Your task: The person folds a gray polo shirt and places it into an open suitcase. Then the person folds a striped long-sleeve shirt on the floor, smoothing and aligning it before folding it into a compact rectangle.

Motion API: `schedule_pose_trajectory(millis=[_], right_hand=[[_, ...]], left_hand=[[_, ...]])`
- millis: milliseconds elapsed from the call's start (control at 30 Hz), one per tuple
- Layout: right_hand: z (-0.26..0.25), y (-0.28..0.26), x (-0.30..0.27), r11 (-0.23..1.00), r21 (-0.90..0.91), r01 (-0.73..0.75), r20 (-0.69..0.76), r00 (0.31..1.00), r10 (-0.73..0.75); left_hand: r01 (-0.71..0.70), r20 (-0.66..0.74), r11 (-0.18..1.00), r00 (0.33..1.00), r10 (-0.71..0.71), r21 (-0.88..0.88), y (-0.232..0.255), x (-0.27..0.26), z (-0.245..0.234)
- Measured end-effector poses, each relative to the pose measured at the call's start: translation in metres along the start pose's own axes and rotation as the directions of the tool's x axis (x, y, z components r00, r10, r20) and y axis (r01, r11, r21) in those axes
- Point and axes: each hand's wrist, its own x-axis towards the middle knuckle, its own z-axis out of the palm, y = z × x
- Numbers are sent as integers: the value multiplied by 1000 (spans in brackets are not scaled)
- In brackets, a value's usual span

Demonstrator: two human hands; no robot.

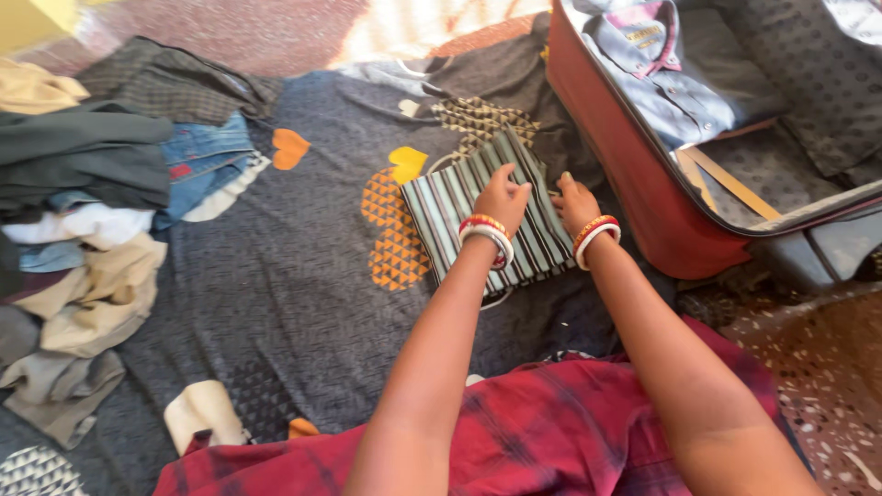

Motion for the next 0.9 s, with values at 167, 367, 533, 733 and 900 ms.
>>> schedule_pose_trajectory(millis=[167,367,533,733,900], right_hand=[[-19,39,14,928,-349,126,-16,990,-141],[0,13,-16,679,-729,91,-77,974,-212],[14,-22,-51,694,-700,168,-76,949,-306],[-4,-19,-67,488,-870,69,-122,929,-349],[17,4,-70,264,-870,417,136,717,-684]], left_hand=[[-22,-23,692,998,56,721,-37,-36,-36],[100,-6,541,985,-171,835,-79,-61,-79],[-40,88,504,993,-72,863,-78,-63,-73],[-48,153,463,969,-193,885,-71,-71,-59],[-31,148,442,961,-233,896,-83,-83,-60]])
